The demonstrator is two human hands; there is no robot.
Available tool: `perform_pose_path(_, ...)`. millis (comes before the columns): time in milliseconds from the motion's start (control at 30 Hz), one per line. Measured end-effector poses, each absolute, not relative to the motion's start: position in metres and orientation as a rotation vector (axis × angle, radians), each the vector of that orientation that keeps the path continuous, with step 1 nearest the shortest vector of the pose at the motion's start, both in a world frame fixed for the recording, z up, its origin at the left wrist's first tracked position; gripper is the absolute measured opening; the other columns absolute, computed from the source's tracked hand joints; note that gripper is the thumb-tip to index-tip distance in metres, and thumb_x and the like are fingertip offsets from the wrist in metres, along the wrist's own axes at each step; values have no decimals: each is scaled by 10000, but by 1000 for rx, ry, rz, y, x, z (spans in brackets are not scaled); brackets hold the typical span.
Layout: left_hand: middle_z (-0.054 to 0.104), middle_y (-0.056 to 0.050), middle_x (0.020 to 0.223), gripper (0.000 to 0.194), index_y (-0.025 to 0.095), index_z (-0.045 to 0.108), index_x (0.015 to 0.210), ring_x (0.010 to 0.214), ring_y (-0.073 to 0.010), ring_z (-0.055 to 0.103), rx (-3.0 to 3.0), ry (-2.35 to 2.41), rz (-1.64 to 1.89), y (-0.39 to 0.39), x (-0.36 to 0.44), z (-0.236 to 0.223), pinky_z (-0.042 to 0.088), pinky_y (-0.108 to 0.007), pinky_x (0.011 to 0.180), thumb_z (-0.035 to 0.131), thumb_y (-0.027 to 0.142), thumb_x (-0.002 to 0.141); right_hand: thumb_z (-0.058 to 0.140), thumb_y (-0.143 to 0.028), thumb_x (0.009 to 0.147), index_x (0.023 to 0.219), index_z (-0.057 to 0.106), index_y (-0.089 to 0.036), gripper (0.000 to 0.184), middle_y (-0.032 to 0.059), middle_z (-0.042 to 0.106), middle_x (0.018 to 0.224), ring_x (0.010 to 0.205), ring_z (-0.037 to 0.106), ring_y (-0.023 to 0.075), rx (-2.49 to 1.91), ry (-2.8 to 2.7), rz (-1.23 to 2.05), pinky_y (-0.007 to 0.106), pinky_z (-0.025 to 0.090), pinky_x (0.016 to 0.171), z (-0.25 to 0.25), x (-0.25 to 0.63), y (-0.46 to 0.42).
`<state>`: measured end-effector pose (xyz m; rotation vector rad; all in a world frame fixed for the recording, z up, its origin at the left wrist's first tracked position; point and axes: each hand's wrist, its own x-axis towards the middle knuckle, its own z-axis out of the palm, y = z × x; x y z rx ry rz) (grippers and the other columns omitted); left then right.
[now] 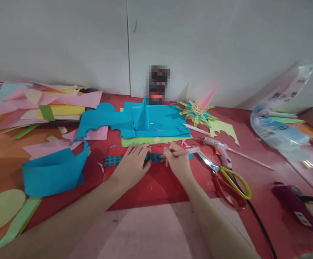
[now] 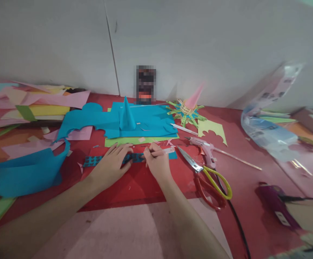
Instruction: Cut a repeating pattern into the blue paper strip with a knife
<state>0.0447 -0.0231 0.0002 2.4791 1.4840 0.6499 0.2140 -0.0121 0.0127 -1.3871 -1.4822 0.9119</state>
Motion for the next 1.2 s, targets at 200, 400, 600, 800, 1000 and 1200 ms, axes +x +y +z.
perform_pose_path(200,571,-73,1142,128,205,459,968,1116,-226,501,2469,1466,662,-23,45,2,303,-444,1035,430,178,846,503,-292,821,549,364,-233,311,-77,456,377,456,599,138,-1374,-1503,907,233,463,522,14,214,-12)
perform_pose_path(400,566,-80,1162,134,202,463,979,1117,-229,502,2470,1478,670,-23,45,0,293,-446,1042,433,191,849,490,-288,812,548,344,-238,305,-81,422,362,469,620,148,-1400,-1461,925,225,480,496,16,212,-13)
perform_pose_path(600,565,-80,1172,139,198,465,986,1121,-228,501,2475,1484,656,-23,45,0,285,-442,1050,438,191,849,480,-283,812,541,341,-238,308,-80,404,354,481,630,155,-1416,-1457,889,217,464,466,16,212,-13)
perform_pose_path(800,572,-80,1162,131,203,466,975,1120,-231,503,2473,1480,659,-23,45,1,300,-451,1039,423,189,852,479,-292,820,549,351,-239,304,-77,412,367,485,626,153,-1399,-1472,898,221,460,466,15,213,-13)
perform_pose_path(1000,566,-76,1174,145,209,463,994,1131,-229,499,2468,1475,660,-23,45,-1,286,-460,1047,422,193,856,493,-296,813,548,355,-239,304,-76,429,358,468,623,155,-1386,-1452,905,231,469,479,15,215,-13)
perform_pose_path(1200,558,-72,1196,129,209,463,982,1133,-232,497,2478,1495,653,-23,45,-2,280,-466,1049,437,183,858,492,-314,826,551,365,-242,312,-83,412,339,440,612,154,-1373,-1394,826,243,476,507,18,214,-17)
